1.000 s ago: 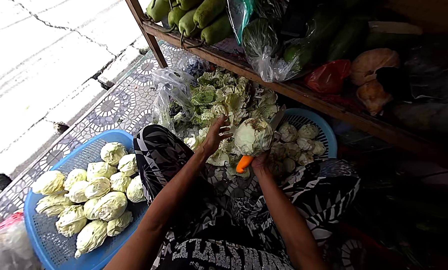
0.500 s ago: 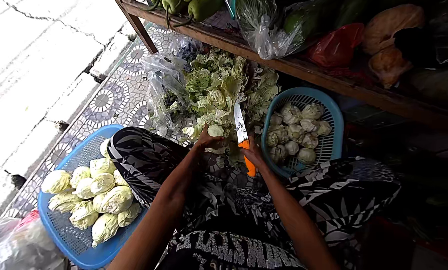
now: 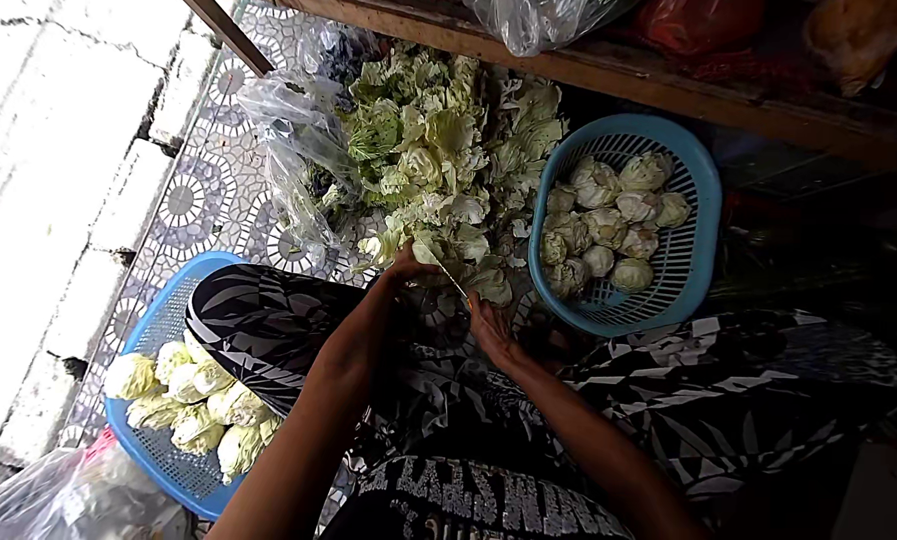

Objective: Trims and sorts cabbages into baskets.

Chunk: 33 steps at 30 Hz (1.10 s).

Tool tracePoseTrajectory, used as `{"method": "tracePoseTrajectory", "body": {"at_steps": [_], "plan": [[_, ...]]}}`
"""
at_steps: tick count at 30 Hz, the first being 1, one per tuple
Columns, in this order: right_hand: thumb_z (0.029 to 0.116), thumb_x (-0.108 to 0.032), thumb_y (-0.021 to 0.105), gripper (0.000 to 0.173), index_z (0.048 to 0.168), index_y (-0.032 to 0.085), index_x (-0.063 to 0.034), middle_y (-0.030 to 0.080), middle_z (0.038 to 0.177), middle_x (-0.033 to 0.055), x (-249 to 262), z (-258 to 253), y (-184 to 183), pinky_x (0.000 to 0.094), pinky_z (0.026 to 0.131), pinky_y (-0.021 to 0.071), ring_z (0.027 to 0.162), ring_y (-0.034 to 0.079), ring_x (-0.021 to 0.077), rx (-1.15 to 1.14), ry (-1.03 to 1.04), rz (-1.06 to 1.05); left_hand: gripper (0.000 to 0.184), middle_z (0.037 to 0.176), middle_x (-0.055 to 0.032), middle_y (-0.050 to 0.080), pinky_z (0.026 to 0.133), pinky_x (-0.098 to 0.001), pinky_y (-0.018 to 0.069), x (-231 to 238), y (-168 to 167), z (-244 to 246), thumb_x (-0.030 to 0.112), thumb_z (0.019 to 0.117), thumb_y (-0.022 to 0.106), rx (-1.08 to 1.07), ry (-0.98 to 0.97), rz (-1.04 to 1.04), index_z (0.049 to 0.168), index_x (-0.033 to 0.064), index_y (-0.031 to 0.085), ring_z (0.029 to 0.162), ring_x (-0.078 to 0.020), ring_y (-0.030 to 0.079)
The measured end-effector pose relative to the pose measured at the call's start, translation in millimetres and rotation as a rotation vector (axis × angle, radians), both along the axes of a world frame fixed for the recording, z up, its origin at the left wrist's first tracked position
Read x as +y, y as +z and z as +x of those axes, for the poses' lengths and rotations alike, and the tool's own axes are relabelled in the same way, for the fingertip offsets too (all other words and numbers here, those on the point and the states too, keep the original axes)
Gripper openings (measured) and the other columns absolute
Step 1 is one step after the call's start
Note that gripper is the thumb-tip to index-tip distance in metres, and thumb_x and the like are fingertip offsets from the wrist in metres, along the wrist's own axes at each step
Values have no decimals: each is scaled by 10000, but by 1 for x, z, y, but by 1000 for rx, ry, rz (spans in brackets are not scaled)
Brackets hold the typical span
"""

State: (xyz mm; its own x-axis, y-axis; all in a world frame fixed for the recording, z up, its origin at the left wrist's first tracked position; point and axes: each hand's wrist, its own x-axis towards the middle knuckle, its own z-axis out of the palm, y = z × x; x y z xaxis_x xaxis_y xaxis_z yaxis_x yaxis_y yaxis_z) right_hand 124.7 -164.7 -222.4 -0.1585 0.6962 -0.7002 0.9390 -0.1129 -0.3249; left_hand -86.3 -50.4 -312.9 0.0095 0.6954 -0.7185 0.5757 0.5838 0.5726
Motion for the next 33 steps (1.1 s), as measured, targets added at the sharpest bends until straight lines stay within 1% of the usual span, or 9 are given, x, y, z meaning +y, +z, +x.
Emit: {"method": "tracePoseTrajectory", "body": {"at_steps": [5,9,15,18,22,24,27,30,33], "plan": [[1088,-62,326,431,1516,363,-25,580,1320,293,4,-2,5,545,949,500,1163,632,444,-36,18,-36,1249,1561,-359,282,1115,-606,382,-1,1,3,278,676,957,42,-20,-2,1622,114,157,1413,-501,368],[1091,-50,317,437,1525,359,-40,566,1337,292,11,-7,7,537,953,498,1167,627,444,-66,18,-68,1258,1567,-356,276,1122,-602,377,1,8,7,291,681,956,59,-23,-24,1626,116,142,1422,-496,360],[1090,-51,338,428,1518,367,-41,578,1322,295,28,-12,-2,546,959,492,1166,628,448,-54,11,-86,1264,1558,-355,294,1119,-609,379,4,-1,4,292,664,962,40,-10,-19,1625,121,159,1415,-496,370],[1082,-45,384,446,1528,369,-49,575,1329,297,40,-20,-13,551,930,511,1147,634,460,-51,-13,-67,1251,1552,-363,298,1115,-611,382,2,3,8,301,675,955,61,-6,-27,1622,108,160,1409,-502,377],[1085,-52,386,473,1556,351,-75,545,1355,307,42,-23,-22,542,922,516,1133,634,464,-69,-14,-71,1252,1564,-358,281,1114,-605,385,4,8,9,315,684,952,77,-6,-53,1625,111,152,1413,-498,372],[1083,-51,402,475,1555,351,-72,545,1351,317,49,-25,-27,561,918,515,1130,632,477,-63,-38,-91,1255,1566,-360,273,1105,-616,389,4,9,11,327,684,954,82,-11,-53,1625,113,152,1407,-504,375],[1067,-37,441,477,1539,373,-60,543,1340,328,59,-27,-43,578,883,529,1089,643,488,-33,-71,-67,1275,1564,-368,257,1096,-617,396,3,8,14,333,666,964,98,-3,-44,1626,113,153,1396,-516,377],[1073,-51,435,479,1546,367,-74,541,1350,318,58,-22,-55,566,886,531,1084,649,477,-46,-72,-66,1294,1568,-367,254,1109,-621,381,4,3,17,343,642,975,114,-17,-31,1621,94,166,1408,-519,359],[1072,-50,432,463,1532,387,-70,541,1346,324,58,-18,-68,567,879,532,1065,654,482,-38,-72,-51,1313,1571,-366,244,1104,-621,385,5,4,17,363,621,979,119,-21,-20,1619,87,171,1404,-522,358]]}}
